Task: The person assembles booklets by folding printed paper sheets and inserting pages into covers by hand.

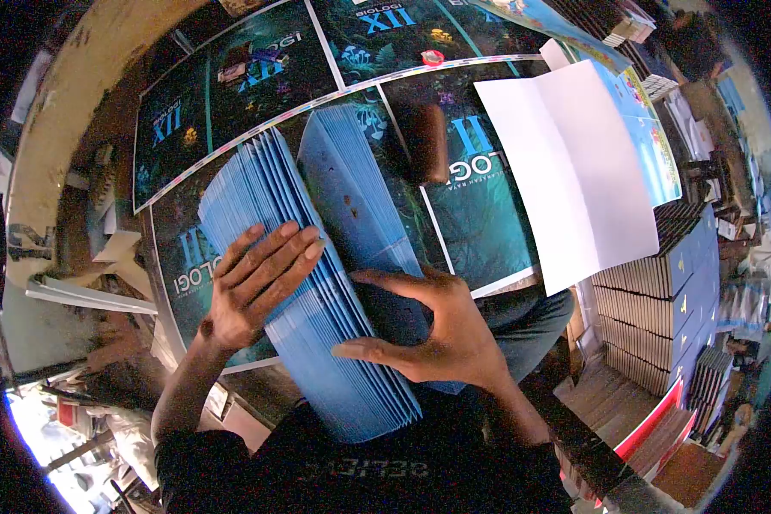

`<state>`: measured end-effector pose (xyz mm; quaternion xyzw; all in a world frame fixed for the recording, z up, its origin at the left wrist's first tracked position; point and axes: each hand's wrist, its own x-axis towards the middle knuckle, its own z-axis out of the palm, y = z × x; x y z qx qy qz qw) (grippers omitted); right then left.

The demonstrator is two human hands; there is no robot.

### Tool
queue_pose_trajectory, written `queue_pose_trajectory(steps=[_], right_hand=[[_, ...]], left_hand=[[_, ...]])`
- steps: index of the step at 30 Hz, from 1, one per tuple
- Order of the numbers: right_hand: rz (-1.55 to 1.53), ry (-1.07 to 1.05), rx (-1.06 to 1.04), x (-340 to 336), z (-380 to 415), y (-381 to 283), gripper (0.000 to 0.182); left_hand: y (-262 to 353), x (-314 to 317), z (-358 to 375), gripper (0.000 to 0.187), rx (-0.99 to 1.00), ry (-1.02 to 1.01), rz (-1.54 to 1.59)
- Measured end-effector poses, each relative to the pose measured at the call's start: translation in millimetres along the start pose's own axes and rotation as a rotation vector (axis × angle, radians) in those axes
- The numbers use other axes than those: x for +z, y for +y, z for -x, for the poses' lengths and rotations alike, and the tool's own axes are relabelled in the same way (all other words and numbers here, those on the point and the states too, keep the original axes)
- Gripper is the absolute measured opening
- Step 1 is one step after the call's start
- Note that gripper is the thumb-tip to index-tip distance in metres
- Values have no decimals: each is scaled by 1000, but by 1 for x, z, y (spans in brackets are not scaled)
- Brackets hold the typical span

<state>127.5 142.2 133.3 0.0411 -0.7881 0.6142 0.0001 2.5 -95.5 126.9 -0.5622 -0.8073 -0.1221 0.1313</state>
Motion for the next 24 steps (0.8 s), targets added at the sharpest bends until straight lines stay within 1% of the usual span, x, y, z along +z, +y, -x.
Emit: queue_pose_trajectory(steps=[1, 5, 7, 8, 9, 11, 13, 15, 16, 18, 24], right_hand=[[22, 3, -34, 0, 0, 0, 57], [-21, 2, -22, 2, -1, 6, 60], [-22, 21, -84, 2, -1, 6, 50], [-23, 21, -85, 3, 0, 2, 50], [-112, 111, 28, 5, 3, -5, 46], [-202, 202, 142, 3, 7, 0, 42], [13, -32, 3, -7, 8, 22, 42], [47, -46, 68, -8, 7, 16, 42], [44, 2, -24, -1, 3, 13, 46], [-10, 6, -39, 1, 2, 5, 59], [6, 16, -36, 3, 1, 4, 59]], left_hand=[[0, 0, 0, 52, -2, -4, -1], [-1, 4, 1, 52, 0, 32, 5], [0, 3, 2, 50, -24, 39, 34], [1, 4, 5, 50, -23, 38, 33], [2, 6, 8, 50, -39, 67, 42], [1, 9, 10, 49, -54, 95, 50], [-3, 11, 8, 48, 26, 126, -41], [-3, 8, 5, 49, 25, 117, 3], [-1, 6, 2, 49, 11, 93, 30], [0, 4, 1, 49, -4, 67, 56], [-2, 4, 1, 47, -3, 57, 57]])
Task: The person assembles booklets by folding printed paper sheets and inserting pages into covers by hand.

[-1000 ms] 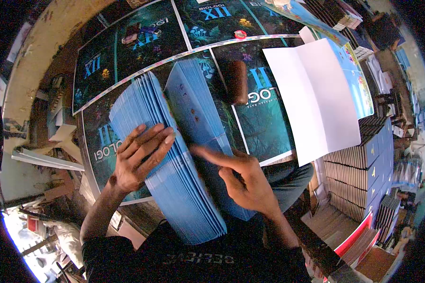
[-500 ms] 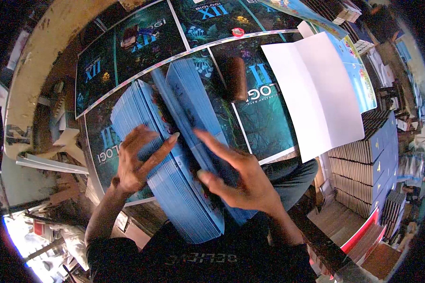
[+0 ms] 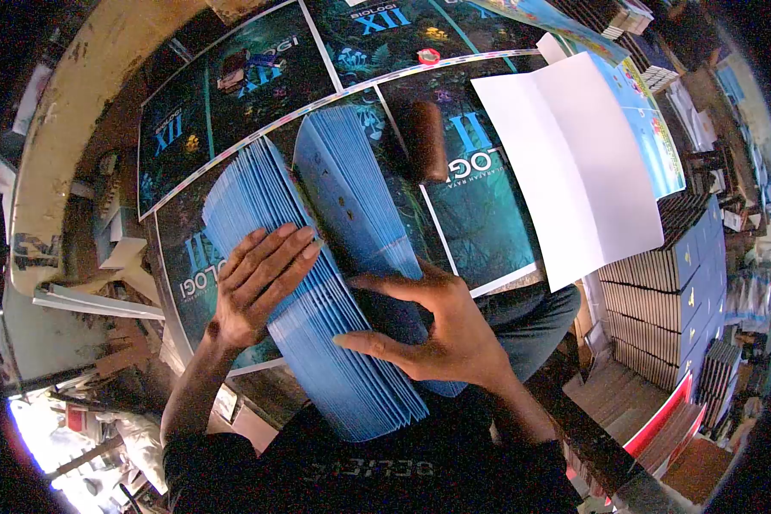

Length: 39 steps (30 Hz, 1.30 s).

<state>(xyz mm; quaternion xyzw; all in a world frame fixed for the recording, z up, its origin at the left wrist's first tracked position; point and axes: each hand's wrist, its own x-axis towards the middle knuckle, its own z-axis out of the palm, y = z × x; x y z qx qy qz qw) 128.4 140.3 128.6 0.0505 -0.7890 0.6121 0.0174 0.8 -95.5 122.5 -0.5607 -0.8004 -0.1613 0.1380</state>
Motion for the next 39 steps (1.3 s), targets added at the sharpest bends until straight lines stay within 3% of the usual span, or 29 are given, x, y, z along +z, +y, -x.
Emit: queue_pose_trajectory(steps=[10, 13, 14, 17, 20, 23, 24, 28, 31, 32, 35, 38, 39], right_hand=[[-25, -70, 43, -4, 0, 2, 54], [-23, 4, -80, 1, 0, 2, 47], [-132, 118, 5, 5, 5, 0, 42], [-200, 97, 186, -4, 10, 2, 39], [-144, 6, 132, -2, 8, 9, 36], [23, 119, -113, 6, 3, -3, 49], [64, 3, -33, 0, 1, -5, 65], [113, -63, -61, -1, 2, 4, 76], [110, 7, -201, 3, 4, 4, 71], [-60, 130, -60, 7, 7, 0, 56], [-123, 294, 1, 5, 8, -1, 41], [-149, -9, 245, -7, 11, 5, 39], [-62, 0, 111, -3, 5, 0, 42]], left_hand=[[1, 10, 9, 49, -14, 70, 10], [0, 7, 8, 50, -6, 108, 3], [-1, 5, 6, 51, 16, 86, -11], [-2, 5, 4, 51, 26, 54, -23], [-2, 0, 1, 52, 24, -14, -22], [0, -4, -2, 53, 8, -39, -26], [0, -3, -2, 53, 6, -38, -26], [1, 2, 2, 52, 14, 48, -38], [2, 9, 9, 51, 22, 147, -75], [2, 12, 10, 51, 33, 167, -107], [-2, 18, 13, 50, 53, 188, -79], [4, 1, -2, 49, 9, 38, -30], [5, 1, -3, 49, 7, 38, -31]])
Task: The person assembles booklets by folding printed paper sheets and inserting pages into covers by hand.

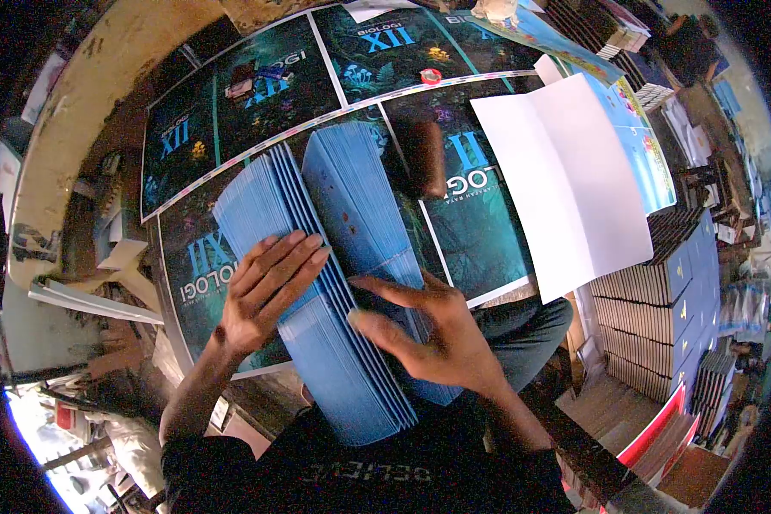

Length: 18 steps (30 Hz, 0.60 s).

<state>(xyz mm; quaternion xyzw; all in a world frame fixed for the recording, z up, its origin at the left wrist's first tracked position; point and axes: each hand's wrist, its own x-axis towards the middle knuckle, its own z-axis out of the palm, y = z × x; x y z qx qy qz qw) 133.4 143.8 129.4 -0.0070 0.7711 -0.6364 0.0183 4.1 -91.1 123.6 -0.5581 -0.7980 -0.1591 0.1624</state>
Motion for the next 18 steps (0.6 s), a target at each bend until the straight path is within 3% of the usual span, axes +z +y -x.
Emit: queue_pose_trajectory(steps=[1, 4, 6, 8, 11, 12, 15, 17, 18], right_hand=[[86, 9, -136, 2, -4, -5, 45], [69, -13, -67, 4, -3, -8, 56], [94, -13, -77, 3, -3, -9, 55], [120, -13, -89, 5, -3, -6, 54], [-14, 153, -169, 12, 0, -1, 48], [-106, 150, -10, 8, 2, -5, 48], [-142, 74, 211, -2, 7, 1, 48], [-89, -3, 268, -2, 4, 2, 47], [-1, 15, 91, 1, 0, -1, 48]], left_hand=[[0, 0, -1, 49, -1, -12, 14], [-1, 0, -3, 49, 1, -29, 34], [-1, 3, 0, 49, 3, -34, 41], [-1, 11, 10, 49, 17, 117, 6], [-3, 11, 12, 48, 33, 99, -44], [-4, 11, 12, 48, 33, 100, -45], [-6, 11, 7, 48, 99, 117, -87], [-5, 5, 3, 48, 74, 72, -52], [-5, 4, 2, 48, 74, 72, -53]])
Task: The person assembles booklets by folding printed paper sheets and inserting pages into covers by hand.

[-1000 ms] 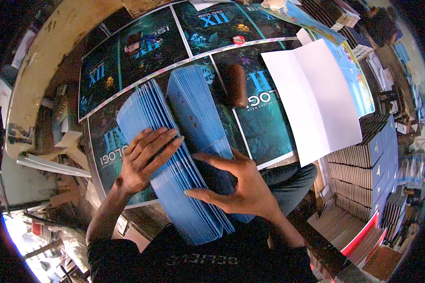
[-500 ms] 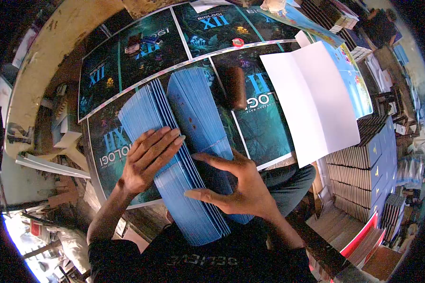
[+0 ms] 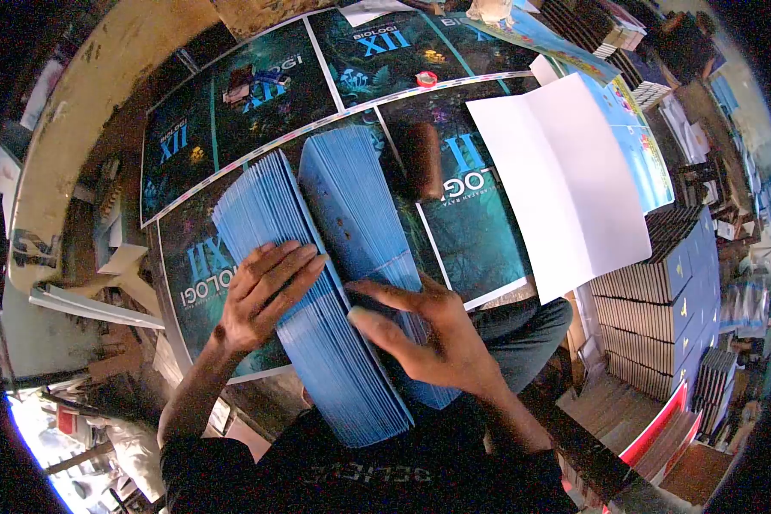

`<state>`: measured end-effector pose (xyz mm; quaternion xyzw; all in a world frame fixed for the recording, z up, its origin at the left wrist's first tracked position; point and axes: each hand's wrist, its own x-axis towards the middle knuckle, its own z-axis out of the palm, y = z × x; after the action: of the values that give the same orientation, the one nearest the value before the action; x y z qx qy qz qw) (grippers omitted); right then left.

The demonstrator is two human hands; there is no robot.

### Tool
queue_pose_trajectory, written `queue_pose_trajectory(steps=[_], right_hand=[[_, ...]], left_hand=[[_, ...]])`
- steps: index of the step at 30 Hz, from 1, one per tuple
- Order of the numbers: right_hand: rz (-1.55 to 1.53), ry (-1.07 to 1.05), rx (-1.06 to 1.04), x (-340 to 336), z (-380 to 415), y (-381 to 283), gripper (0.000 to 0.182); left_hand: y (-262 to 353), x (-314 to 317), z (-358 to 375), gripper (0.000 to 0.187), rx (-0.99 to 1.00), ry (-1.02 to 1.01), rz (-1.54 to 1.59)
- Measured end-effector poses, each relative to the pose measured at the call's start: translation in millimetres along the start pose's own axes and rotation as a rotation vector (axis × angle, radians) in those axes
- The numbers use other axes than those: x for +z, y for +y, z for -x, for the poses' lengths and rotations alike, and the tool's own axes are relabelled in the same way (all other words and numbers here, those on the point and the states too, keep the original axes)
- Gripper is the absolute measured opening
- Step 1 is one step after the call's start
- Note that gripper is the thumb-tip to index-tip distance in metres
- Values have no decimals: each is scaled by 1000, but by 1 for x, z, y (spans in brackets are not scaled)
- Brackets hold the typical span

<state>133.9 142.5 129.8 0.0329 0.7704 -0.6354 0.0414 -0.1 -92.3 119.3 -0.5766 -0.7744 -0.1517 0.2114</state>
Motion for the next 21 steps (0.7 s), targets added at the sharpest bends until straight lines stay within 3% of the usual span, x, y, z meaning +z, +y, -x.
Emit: queue_pose_trajectory(steps=[1, 8, 11, 14, 15, 18, 21], right_hand=[[85, 21, -176, 3, -2, -3, 49], [87, 11, -157, 5, -3, -4, 60], [92, -11, -192, 5, -3, -3, 54], [31, 152, -321, 11, -1, 2, 45], [-67, 89, -134, 6, 2, -2, 45], [8, -84, 140, -5, 7, -1, 43], [53, -27, -51, 3, -2, -6, 44]], left_hand=[[0, -1, -1, 48, -6, -9, 10], [1, 1, 2, 48, -24, -18, 37], [1, 5, 5, 49, -30, 16, 53], [1, 6, 7, 49, -30, 34, 46], [1, 6, 7, 49, -30, 34, 47], [-1, 5, 3, 48, 16, 27, -4], [-1, 3, 1, 47, 5, -13, 12]])
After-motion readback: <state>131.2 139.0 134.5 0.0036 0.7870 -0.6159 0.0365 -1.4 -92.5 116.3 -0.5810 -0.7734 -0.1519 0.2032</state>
